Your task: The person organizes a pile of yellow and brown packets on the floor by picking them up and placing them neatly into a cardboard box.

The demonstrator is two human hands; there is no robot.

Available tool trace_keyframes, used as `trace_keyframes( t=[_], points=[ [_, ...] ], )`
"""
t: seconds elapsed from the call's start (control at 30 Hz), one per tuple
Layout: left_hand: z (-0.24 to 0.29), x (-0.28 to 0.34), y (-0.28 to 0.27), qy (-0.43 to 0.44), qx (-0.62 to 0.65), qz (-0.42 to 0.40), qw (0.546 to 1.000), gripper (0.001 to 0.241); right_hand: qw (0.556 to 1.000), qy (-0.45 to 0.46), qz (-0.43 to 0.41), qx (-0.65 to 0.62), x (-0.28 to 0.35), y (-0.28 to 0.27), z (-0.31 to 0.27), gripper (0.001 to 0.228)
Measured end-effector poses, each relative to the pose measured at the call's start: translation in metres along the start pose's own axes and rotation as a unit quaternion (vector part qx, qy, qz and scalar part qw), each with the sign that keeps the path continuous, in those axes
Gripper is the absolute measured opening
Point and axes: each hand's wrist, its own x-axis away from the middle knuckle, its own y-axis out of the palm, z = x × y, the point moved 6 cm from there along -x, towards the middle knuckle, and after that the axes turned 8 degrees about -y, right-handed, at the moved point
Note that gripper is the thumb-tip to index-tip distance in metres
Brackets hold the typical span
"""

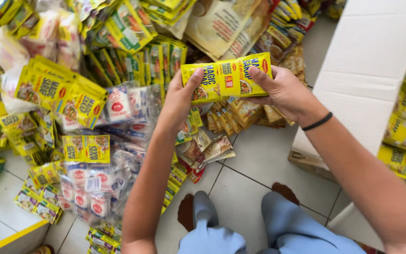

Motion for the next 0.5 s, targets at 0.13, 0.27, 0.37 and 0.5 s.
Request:
trace_keyframes(
  t=[0.13,0.27,0.37,0.5],
  points=[
    [0.023,0.01,0.043,0.033,-0.182,0.025,0.982,0.05,0.995,0.001,-0.03,0.093,0.027,-0.041,-0.011,0.064],
    [0.027,0.016,0.116,-0.101,-0.234,-0.009,0.967,0.067,0.993,0.019,-0.021,0.116,0.072,-0.096,-0.032,0.063],
    [0.008,-0.001,0.173,-0.116,-0.212,-0.111,0.964,0.076,0.98,-0.028,0.044,0.19,0.114,-0.155,-0.054,0.063],
    [-0.017,-0.024,0.258,-0.054,-0.263,-0.218,0.938,0.075,0.972,-0.023,0.153,0.179,0.178,-0.24,-0.068,0.067]
  ],
)
